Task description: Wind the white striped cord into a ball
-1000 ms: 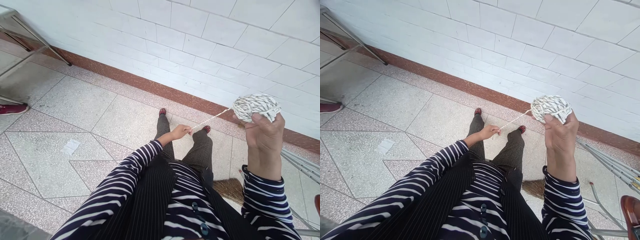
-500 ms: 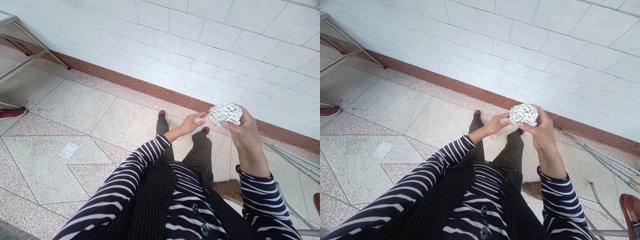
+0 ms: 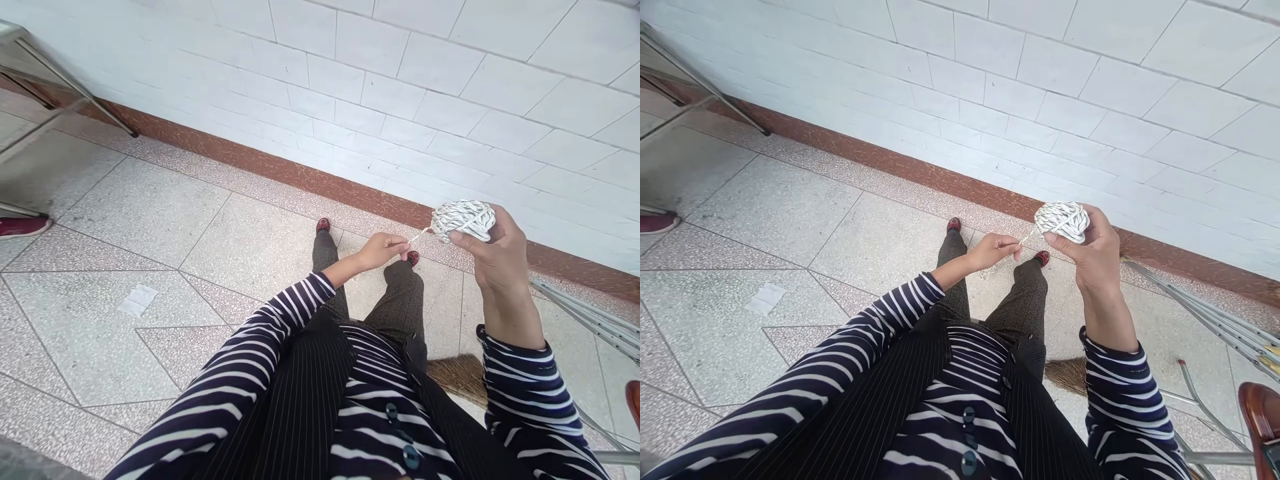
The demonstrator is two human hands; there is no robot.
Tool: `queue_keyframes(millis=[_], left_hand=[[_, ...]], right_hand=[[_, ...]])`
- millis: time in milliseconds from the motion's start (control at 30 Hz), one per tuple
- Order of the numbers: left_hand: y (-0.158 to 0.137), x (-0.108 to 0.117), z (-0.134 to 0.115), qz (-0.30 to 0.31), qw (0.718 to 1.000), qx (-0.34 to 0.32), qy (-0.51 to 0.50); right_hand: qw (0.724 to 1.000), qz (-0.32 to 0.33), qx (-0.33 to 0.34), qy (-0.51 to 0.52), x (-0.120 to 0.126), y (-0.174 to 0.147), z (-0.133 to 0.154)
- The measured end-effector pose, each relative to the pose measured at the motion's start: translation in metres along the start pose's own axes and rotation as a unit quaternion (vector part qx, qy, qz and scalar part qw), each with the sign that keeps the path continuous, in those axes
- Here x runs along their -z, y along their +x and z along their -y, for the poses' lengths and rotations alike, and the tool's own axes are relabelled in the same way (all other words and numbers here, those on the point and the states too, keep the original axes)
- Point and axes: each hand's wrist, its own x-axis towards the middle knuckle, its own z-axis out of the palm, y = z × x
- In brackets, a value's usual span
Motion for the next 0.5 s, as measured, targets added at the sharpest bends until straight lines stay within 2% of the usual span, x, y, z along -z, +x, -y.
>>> queue_keyframes(millis=[133, 300, 400, 500], left_hand=[[-0.021, 0.007, 0.012, 0.027, 0.999, 0.036, 0.003], [-0.043, 0.010, -0.005, 0.075, 0.995, 0.054, 0.023], [-0.047, 0.009, -0.022, 0.102, 0.992, 0.040, 0.068], [-0.044, 0.011, -0.032, 0.100, 0.989, 0.025, 0.109]], right_hand=[[0.995, -0.026, 0.062, -0.077, 0.006, 0.009, -0.023], [0.973, -0.026, 0.082, -0.214, 0.007, 0.017, -0.067], [0.956, 0.010, 0.086, -0.279, 0.001, 0.017, -0.088], [0.941, 0.083, 0.071, -0.321, -0.006, 0.011, -0.103]])
